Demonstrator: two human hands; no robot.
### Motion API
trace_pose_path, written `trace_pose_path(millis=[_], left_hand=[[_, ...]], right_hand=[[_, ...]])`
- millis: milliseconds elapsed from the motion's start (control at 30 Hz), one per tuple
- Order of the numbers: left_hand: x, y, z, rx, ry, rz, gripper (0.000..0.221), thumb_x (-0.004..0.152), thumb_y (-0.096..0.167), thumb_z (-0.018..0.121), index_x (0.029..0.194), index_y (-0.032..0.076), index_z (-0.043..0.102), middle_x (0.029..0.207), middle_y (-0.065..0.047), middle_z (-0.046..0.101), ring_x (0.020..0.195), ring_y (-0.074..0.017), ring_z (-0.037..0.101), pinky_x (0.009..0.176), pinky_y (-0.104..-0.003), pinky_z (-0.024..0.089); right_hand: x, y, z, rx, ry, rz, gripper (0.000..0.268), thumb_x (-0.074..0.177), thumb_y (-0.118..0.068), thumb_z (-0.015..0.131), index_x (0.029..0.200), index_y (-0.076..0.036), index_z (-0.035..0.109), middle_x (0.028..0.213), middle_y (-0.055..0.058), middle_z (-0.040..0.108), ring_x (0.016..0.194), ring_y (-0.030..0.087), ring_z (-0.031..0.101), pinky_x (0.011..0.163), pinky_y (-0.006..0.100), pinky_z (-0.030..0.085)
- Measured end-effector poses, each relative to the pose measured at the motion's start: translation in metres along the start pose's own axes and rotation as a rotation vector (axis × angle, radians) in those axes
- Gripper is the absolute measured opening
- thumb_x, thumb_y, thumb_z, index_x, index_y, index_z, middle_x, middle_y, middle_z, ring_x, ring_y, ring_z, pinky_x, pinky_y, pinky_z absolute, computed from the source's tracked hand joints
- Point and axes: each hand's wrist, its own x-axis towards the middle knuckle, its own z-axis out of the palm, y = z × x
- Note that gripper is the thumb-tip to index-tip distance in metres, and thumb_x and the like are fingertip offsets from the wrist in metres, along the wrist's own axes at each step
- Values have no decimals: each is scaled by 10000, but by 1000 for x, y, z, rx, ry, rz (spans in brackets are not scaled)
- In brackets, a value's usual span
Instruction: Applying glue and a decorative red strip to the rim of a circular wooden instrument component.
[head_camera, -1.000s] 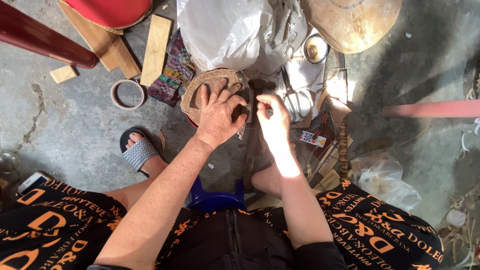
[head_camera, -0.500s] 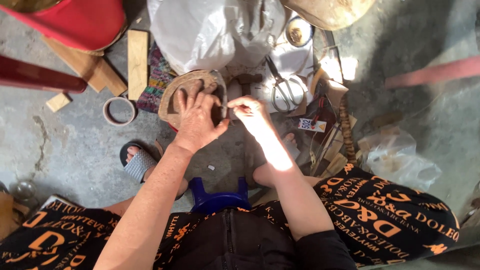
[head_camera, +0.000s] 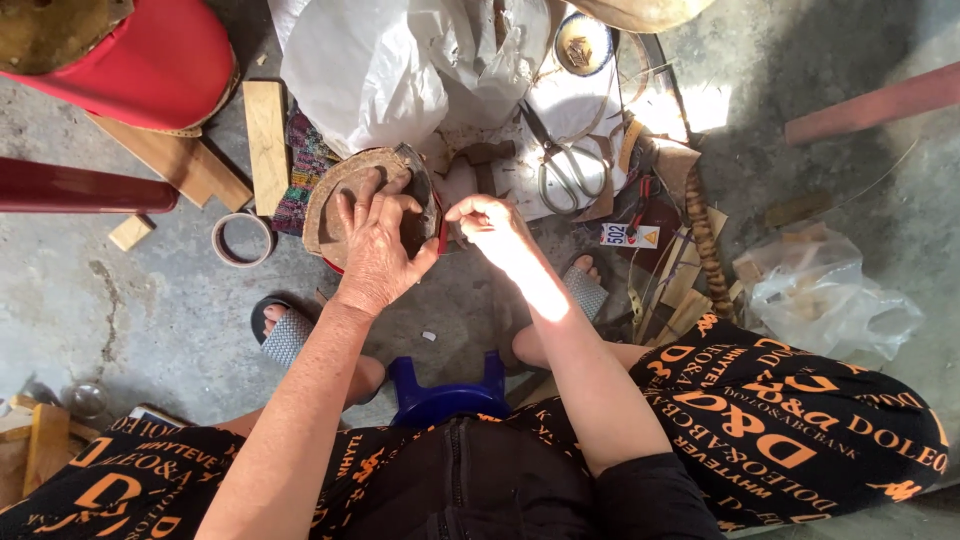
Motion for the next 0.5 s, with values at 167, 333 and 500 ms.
trace_pose_path(millis=[167,333,500], left_hand=[[-1,1,-3,-45,21,17,565,738,421,773,1165,233,453,1533,-33,457,1511,-353,265,1162,-712,111],[0,1,-6,-67,21,26,561,757,407,758,1191,222,455,1540,-53,462,1512,-368,267,1158,-723,107],[-2,0,-8,-98,14,41,560,788,438,719,1224,214,450,1540,-73,466,1517,-375,264,1161,-720,94]], right_hand=[[1,2,2,8,-32,-36,230,875,-22,584,956,-76,792,776,108,676,621,149,681,630,303,562],[5,14,5,109,-68,-17,247,870,-26,587,986,-80,798,772,85,655,604,124,654,622,277,552],[11,34,16,178,-91,-31,235,879,-33,604,1006,-74,798,750,79,649,605,127,640,625,263,542]])
